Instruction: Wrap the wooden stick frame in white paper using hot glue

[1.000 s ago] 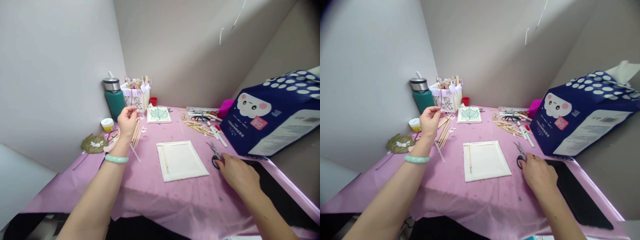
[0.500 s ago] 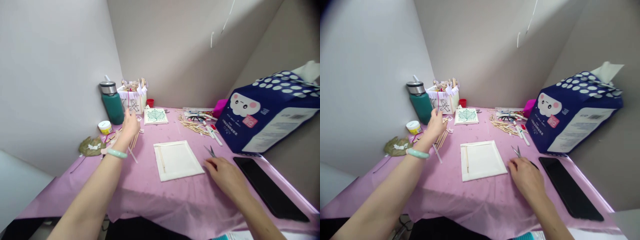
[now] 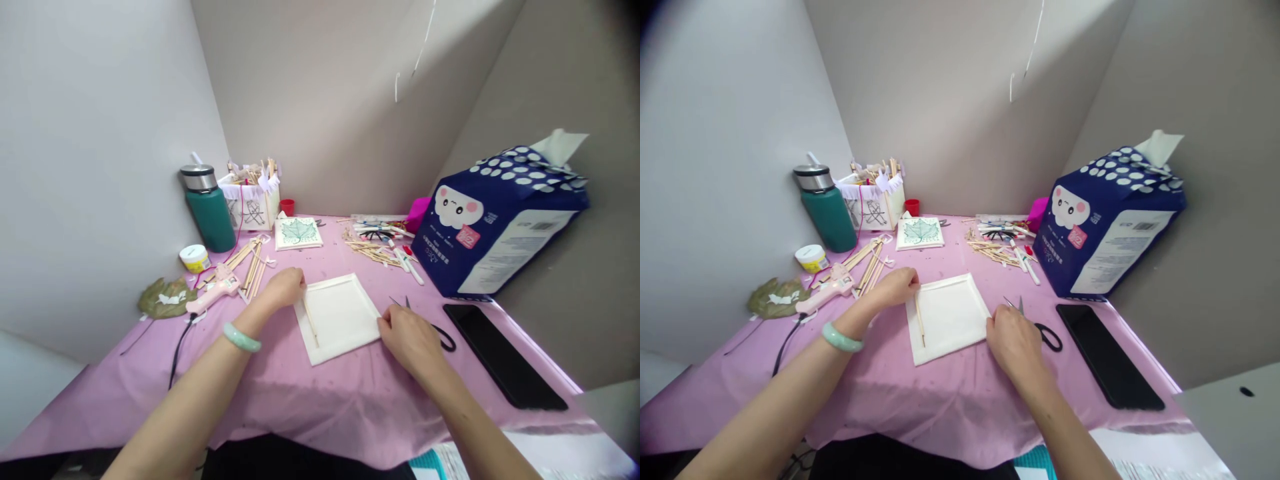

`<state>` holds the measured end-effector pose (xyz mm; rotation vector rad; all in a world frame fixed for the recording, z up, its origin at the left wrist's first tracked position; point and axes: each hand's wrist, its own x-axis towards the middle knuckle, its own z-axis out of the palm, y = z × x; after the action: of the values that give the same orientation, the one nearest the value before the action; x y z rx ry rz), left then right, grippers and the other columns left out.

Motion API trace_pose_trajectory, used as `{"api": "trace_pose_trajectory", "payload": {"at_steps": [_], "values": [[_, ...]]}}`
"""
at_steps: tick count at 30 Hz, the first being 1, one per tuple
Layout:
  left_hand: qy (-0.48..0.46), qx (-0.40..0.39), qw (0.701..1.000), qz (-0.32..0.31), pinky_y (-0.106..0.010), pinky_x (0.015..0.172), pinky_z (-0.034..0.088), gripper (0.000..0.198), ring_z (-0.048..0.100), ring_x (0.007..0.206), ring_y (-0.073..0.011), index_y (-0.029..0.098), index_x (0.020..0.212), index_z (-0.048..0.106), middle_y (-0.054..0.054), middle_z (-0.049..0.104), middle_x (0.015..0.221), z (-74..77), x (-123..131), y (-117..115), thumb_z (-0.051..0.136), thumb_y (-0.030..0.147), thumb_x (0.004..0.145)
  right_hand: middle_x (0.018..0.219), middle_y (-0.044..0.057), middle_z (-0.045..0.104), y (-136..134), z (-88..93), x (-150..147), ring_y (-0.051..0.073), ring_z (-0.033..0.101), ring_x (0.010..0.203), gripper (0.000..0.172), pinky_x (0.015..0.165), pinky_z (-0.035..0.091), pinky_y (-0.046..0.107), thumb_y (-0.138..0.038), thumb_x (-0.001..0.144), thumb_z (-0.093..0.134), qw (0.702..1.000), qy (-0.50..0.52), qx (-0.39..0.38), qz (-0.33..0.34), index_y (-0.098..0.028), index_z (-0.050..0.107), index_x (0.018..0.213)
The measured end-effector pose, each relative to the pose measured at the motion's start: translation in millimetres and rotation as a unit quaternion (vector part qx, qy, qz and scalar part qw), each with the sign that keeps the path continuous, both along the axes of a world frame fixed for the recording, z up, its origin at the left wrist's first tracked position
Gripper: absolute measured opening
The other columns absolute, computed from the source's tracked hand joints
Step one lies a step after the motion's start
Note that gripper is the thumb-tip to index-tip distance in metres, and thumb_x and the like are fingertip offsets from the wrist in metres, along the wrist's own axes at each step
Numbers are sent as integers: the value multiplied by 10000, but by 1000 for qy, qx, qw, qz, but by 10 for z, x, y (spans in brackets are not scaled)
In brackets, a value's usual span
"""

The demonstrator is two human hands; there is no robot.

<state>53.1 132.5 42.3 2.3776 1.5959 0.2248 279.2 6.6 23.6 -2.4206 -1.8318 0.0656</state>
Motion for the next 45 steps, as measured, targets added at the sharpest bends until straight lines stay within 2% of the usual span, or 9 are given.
{"api": "trace_pose_trajectory", "payload": {"at_steps": [5, 9, 14, 18, 23, 30, 36, 40, 45], "values": [[-76, -29, 996, 39, -235, 559, 422, 136, 620, 634, -155, 185, 867, 568, -32, 662, 749, 154, -217, -344, 463, 253, 812, 902, 85, 670, 321, 182, 90, 225, 625, 785, 210, 589, 319, 297, -264, 894, 405, 998, 4, 58, -7, -171, 589, 931], [-220, -143, 963, 60, -227, 487, 394, 154, 571, 499, -142, 187, 912, 531, 29, 585, 569, 60, -302, -661, 500, 293, 804, 908, 63, 663, 670, 214, 82, 204, 609, 839, 178, 636, 347, 281, -253, 883, 444, 995, 26, 82, 51, -183, 598, 937], [-123, -42, 989, 69, -266, 564, 397, 98, 618, 654, -184, 191, 865, 577, -26, 655, 690, -123, -367, -875, 506, 227, 807, 1089, 94, 603, 681, 32, -46, 203, 588, 924, 240, 671, 378, 282, -259, 899, 444, 990, 12, 87, 106, -174, 617, 1043], [-86, 42, 995, 26, -300, 702, 454, 198, 639, 831, -199, 206, 888, 623, -57, 692, 898, -118, -397, -792, 427, 231, 875, 1084, 78, 599, 358, -59, -91, 204, 570, 946, 238, 686, 392, 285, -282, 927, 433, 981, -9, 148, 123, -196, 609, 1062], [13, 88, 982, -167, -396, 1045, 356, 426, 384, 1323, -240, 162, 1304, 484, -98, 439, 1435, -191, -297, -478, 387, 150, 890, 1099, 92, 622, 8, -147, -139, 235, 538, 989, 241, 832, 399, 333, -275, 929, 445, 973, -14, 171, 151, -156, 616, 1051], [112, 61, 968, -217, -523, 1098, 239, 444, 253, 1395, -269, 168, 1385, 393, -100, 336, 1500, -328, -247, -320, 298, 264, 962, 1301, 93, 572, -61, -360, -158, 265, 487, 1113, 328, 906, 339, 404, -242, 964, 361, 972, -50, 123, 196, -154, 582, 1190], [71, 78, 977, -185, -422, 1047, 337, 381, 414, 1300, -244, 191, 1289, 491, -106, 464, 1411, -268, -188, -371, 369, 232, 930, 1271, 93, 583, -29, -192, -151, 248, 535, 1082, 297, 865, 374, 361, -262, 939, 410, 979, -12, 104, 177, -191, 591, 1164], [38, 82, 995, -32, -328, 841, 467, 256, 619, 986, -229, 157, 1069, 597, -122, 643, 1077, -214, -62, -384, 437, 181, 870, 944, 124, 685, 20, -39, -245, 257, 640, 879, 291, 712, 419, 332, -279, 915, 423, 998, 23, 42, 35, -149, 576, 1126], [38, 76, 996, 33, -321, 731, 470, 281, 645, 878, -247, 116, 1042, 585, -139, 669, 945, -223, 38, -366, 441, 80, 802, 872, 148, 697, 118, 9, -365, 267, 671, 811, 278, 689, 424, 333, -155, 857, 430, 1000, -11, -11, 22, -125, 559, 1100]]}}
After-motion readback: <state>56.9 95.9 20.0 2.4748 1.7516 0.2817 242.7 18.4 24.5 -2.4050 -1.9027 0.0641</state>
